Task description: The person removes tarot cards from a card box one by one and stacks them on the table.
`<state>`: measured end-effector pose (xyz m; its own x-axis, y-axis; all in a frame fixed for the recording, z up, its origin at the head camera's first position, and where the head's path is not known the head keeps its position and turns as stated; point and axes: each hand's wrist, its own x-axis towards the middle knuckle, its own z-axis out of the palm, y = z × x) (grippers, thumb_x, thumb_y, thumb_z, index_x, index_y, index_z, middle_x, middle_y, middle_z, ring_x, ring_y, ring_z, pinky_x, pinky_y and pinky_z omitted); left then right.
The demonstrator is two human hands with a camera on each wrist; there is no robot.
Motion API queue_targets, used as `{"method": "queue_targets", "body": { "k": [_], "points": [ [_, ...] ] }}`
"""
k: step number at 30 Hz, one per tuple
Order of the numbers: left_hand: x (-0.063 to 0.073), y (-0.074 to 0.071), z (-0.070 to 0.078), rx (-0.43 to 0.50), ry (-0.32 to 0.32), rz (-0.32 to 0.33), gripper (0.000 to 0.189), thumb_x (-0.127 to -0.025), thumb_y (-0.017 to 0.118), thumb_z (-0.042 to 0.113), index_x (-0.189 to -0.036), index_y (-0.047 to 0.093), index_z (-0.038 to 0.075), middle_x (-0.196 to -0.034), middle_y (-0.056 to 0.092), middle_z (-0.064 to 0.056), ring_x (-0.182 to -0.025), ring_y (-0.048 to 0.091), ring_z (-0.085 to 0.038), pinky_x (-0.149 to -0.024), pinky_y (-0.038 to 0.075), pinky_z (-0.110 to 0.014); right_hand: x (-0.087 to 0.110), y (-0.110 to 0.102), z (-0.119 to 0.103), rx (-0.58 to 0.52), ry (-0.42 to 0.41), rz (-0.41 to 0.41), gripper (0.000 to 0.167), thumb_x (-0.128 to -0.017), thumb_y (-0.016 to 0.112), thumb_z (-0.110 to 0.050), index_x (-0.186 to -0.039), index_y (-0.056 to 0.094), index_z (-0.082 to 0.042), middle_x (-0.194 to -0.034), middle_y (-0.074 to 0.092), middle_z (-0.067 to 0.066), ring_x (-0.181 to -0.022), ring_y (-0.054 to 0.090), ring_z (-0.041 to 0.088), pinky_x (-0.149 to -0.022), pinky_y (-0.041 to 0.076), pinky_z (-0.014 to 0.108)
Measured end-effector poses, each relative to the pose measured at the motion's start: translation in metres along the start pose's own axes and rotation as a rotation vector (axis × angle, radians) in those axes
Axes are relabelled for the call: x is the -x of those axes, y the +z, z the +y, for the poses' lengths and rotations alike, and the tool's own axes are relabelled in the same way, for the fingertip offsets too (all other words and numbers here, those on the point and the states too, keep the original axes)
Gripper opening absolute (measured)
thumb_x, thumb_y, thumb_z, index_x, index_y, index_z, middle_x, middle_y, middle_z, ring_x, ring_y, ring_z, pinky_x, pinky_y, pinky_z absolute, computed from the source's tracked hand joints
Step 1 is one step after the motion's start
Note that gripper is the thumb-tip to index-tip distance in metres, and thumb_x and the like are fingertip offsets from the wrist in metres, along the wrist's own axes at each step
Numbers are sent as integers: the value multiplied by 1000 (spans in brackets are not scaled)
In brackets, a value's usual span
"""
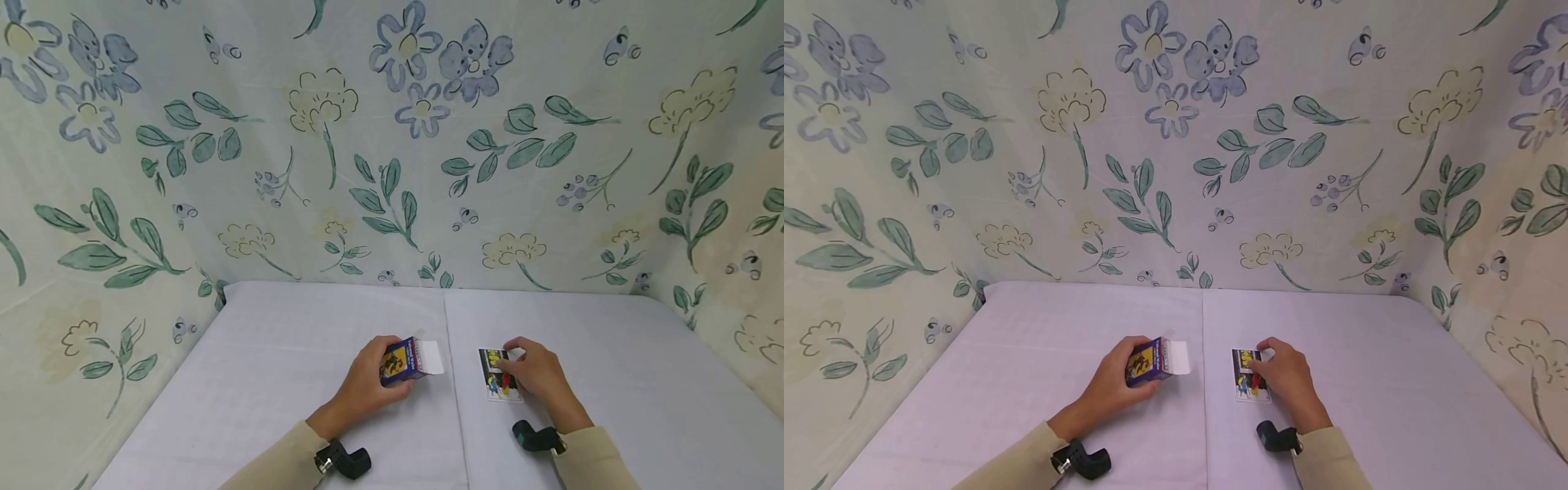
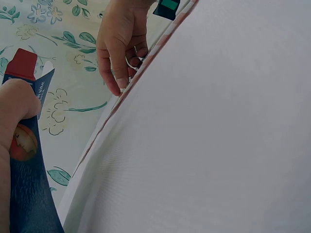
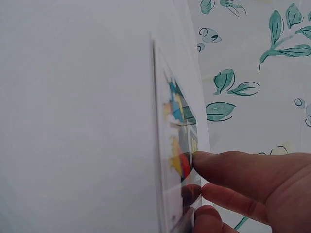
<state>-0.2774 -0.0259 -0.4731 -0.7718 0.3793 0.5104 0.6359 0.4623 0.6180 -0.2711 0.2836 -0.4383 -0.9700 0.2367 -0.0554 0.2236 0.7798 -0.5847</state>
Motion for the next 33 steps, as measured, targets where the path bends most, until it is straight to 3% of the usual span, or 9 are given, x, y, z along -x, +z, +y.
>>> {"method": "queue_targets", "body": {
  "k": [10,33],
  "points": [
    [0,0,0,9,7,4,70,-75,80,33,-132,47,7,-118,55,5,-101,51,-7,-85,48,-29,0,-1,0,-2,11,-9,45,-83,73,-24,-119,58,-2,-88,58,17,-74,54,26,-58,46,29],
    [1,-1,0,9,4,3,68,-75,79,35,-131,46,16,-117,54,8,-100,51,-6,-84,48,-29,-2,-3,2,-34,15,-25,47,-84,72,-25,-122,56,-3,-93,59,20,-73,56,24,-56,45,26]
  ]
}}
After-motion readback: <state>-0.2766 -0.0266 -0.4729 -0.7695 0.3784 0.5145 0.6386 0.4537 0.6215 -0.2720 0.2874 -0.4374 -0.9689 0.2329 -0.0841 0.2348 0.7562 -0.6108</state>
